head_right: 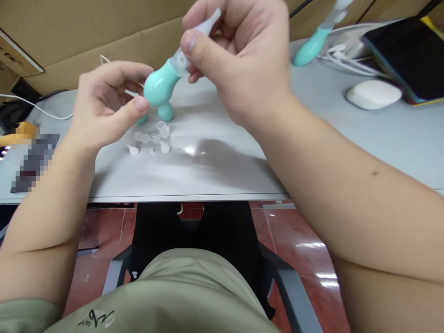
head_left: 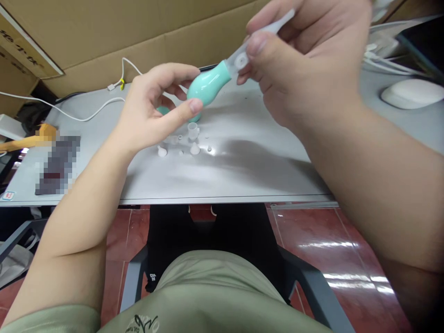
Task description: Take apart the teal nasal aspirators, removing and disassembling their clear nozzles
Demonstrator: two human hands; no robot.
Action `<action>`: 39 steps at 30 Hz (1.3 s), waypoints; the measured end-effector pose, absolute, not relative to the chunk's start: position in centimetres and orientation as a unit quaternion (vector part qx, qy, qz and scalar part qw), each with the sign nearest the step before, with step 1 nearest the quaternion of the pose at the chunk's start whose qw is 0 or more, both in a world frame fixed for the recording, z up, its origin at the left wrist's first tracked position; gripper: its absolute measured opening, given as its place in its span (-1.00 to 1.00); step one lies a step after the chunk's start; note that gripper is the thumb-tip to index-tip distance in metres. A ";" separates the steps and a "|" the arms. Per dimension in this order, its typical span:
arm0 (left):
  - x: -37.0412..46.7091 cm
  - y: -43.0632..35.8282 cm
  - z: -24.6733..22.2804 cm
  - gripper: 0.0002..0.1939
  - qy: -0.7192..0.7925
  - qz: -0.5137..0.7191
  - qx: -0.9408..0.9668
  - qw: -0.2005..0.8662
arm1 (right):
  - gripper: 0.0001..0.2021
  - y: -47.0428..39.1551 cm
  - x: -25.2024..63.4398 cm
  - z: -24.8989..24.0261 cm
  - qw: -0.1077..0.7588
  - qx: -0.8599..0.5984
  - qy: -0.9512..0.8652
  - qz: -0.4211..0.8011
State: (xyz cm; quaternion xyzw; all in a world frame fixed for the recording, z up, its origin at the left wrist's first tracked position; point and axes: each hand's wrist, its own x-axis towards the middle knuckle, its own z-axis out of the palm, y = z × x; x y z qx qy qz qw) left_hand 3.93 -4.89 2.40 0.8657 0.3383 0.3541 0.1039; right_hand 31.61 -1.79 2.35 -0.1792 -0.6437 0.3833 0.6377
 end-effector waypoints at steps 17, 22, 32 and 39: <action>5.5 -7.0 4.4 -0.82 0.386 0.322 0.865 -0.002 | -0.87 -3.4 31.2 1.9 0.445 -0.251 -0.739 0.440; 5.6 -6.7 4.2 -0.80 0.389 0.314 0.866 -0.005 | -0.76 -3.6 31.0 1.9 0.441 -0.242 -0.728 0.465; 5.6 -6.8 4.3 -0.69 0.351 0.345 0.870 0.002 | -0.72 -3.1 31.4 2.2 0.428 -0.216 -0.723 0.497; 5.3 -6.8 4.7 -0.76 0.301 0.356 0.884 0.026 | -0.73 -3.2 31.9 2.8 0.423 -0.198 -0.735 0.492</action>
